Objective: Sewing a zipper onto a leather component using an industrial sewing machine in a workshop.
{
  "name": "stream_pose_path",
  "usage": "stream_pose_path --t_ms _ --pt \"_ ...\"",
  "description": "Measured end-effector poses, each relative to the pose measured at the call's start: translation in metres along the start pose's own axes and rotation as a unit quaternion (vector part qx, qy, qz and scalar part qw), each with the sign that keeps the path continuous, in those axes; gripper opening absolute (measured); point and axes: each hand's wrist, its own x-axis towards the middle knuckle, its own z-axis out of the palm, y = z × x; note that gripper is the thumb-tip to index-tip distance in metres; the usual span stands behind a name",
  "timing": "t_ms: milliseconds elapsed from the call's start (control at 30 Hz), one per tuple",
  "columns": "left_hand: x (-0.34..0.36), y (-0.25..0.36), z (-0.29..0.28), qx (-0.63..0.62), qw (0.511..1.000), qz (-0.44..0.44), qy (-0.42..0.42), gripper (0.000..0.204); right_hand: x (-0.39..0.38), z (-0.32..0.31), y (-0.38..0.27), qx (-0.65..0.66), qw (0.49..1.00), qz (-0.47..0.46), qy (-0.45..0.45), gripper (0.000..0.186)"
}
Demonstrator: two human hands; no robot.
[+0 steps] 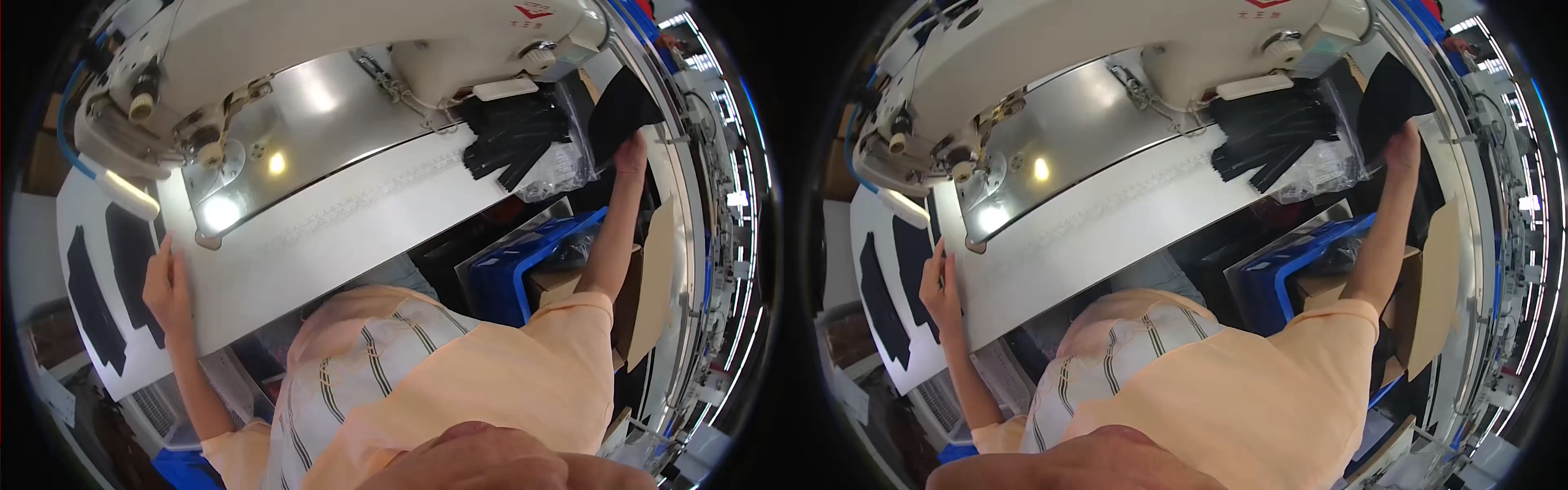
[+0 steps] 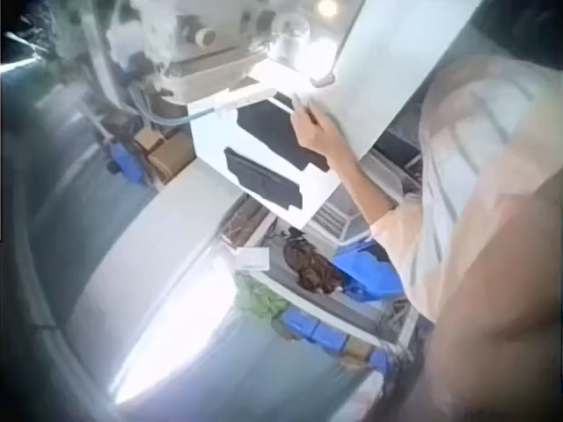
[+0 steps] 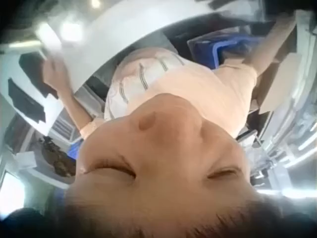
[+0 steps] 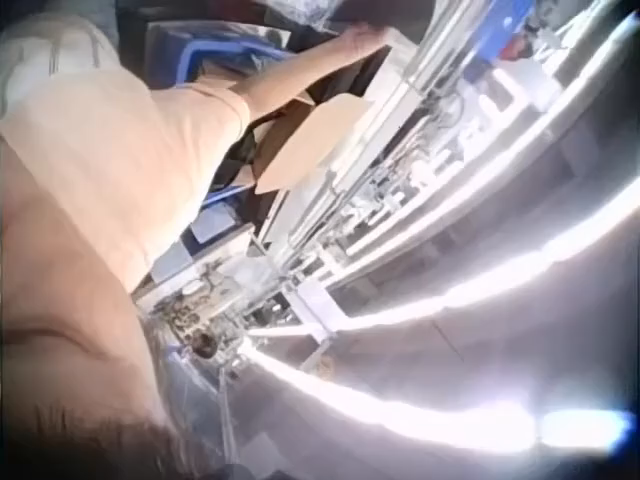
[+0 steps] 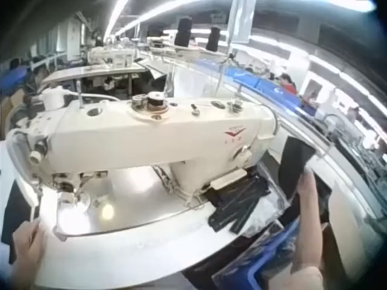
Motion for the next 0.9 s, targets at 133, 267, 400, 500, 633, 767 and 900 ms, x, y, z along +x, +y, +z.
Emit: stream_pose_path --t_ms 133,267,400,500,633,767,900 --pt "0.004 0.072 0.015 -0.056 0.996 0.069 0.009 0.040 -0.110 0.201 -0.009 -0.289 0.914 -0.053 -0.278 0.013" --pt "-0.002 0.101 0.020 0.001 0.984 0.174 -0.038 0.046 -0.222 0.363 0.081 -0.350 0.729 -0.378 -0.450 0.011" --pt "-0.015 0.083 0.008 0.040 0.983 0.147 -0.098 0.043 -0.271 0.415 0.112 -0.334 0.713 -0.311 -0.533 0.017" --pt "-0.033 0.067 -0.005 0.053 0.971 0.119 -0.202 0.041 -0.262 0.400 0.110 -0.246 0.739 -0.287 -0.557 0.026" --pt "-0.055 0.061 -0.019 0.025 0.970 0.110 -0.214 0.041 -0.262 0.347 0.090 -0.389 0.645 -0.349 -0.558 0.044" --pt "-0.073 0.064 -0.015 0.017 0.973 0.190 -0.133 0.043 -0.281 0.315 0.095 -0.378 0.620 -0.387 -0.568 0.050" --pt "-0.070 0.066 -0.017 -0.040 0.980 0.156 -0.119 0.023 -0.273 0.322 0.087 -0.336 0.648 -0.389 -0.562 0.027"
